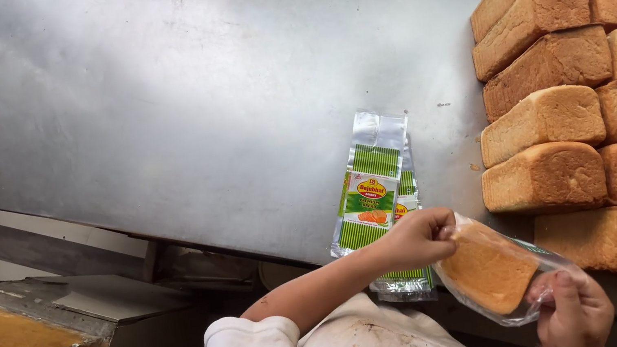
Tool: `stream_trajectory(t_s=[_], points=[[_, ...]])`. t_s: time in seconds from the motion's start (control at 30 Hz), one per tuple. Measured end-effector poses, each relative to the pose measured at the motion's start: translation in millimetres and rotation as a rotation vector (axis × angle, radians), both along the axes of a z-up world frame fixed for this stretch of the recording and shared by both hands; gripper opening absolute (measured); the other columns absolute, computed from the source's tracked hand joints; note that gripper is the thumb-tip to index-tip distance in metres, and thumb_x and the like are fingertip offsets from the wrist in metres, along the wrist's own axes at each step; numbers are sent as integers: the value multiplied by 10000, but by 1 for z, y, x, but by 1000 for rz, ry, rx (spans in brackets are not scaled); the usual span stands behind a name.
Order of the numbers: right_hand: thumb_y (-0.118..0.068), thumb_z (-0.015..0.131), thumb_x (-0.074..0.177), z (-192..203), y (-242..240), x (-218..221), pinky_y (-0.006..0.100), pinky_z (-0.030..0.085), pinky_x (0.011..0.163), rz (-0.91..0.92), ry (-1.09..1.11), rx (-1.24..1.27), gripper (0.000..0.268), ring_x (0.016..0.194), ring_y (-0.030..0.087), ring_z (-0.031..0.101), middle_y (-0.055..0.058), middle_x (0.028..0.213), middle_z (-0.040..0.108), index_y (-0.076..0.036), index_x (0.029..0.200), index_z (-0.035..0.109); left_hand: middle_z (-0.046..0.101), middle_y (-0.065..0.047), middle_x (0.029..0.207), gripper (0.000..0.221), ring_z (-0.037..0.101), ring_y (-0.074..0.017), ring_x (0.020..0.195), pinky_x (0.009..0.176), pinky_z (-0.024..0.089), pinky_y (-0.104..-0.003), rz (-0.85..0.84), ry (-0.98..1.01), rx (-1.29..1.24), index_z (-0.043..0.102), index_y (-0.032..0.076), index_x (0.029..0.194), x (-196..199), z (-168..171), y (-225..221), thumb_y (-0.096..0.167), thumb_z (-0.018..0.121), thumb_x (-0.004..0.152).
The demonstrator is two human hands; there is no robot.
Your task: Packaging loaves of bread into plastic bags.
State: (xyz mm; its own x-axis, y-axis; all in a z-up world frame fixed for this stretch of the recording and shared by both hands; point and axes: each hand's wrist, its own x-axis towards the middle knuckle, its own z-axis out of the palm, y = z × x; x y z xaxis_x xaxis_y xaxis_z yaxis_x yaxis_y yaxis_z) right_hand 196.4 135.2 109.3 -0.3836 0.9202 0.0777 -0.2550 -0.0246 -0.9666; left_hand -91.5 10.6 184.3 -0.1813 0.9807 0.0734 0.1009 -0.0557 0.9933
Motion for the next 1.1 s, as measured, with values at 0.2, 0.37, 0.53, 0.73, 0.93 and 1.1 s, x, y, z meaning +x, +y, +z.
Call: stream_trajectory(t_s=[0.2, 0.37, 0.53, 0.73, 0.93, 1.1], points=[[-219, 539, 1081, 124, -21, -105, 339, 554, 751, 150, 44, -290, 282, 795, 204, 640, 131, 905, 668, 30, 979, 625, 409, 87, 728, 290, 371, -15, 644, 533, 315, -223, 86, -414, 14, 418, 116, 832, -70, 63, -38, 59, 686, 926], [-262, 576, 1131, 89, -35, -172, 320, 467, 610, 448, 84, -335, 370, 691, 195, 562, 107, 763, 586, 28, 901, 573, 406, 78, 713, 326, 352, -21, 634, 527, 302, -223, 277, -415, 51, 409, 132, 828, -127, 77, -109, 146, 696, 981], [-229, 594, 1092, 92, -62, -277, 284, 443, 572, 657, 57, -429, 298, 651, 134, 517, 3, 705, 499, -52, 861, 528, 362, 63, 683, 346, 329, -56, 627, 518, 318, -266, 607, 44, -96, 415, 114, 811, -182, 74, -169, 240, 684, 990], [-189, 608, 1058, 90, -83, -379, 262, 454, 559, 763, -120, -377, 220, 580, 116, 518, 3, 659, 500, -65, 888, 543, 484, -8, 649, 287, 450, -144, 584, 537, 400, -332, 765, 318, -241, 492, 75, 841, -250, 77, -206, 264, 677, 952], [-185, 633, 1045, 61, -89, -400, 274, 421, 540, 812, -304, -240, 217, 589, 137, 524, 17, 651, 497, 4, 949, 586, 579, -46, 654, 254, 546, -179, 585, 560, 447, -353, 741, 403, -346, 535, 61, 841, -279, 54, -221, 264, 641, 953], [-209, 609, 1050, 75, -89, -403, 271, 439, 560, 795, -252, -241, 226, 606, 134, 543, 22, 668, 536, -1, 961, 597, 584, -45, 649, 264, 535, -161, 574, 532, 448, -340, 712, 335, -354, 550, 61, 850, -291, 69, -219, 281, 651, 954]])
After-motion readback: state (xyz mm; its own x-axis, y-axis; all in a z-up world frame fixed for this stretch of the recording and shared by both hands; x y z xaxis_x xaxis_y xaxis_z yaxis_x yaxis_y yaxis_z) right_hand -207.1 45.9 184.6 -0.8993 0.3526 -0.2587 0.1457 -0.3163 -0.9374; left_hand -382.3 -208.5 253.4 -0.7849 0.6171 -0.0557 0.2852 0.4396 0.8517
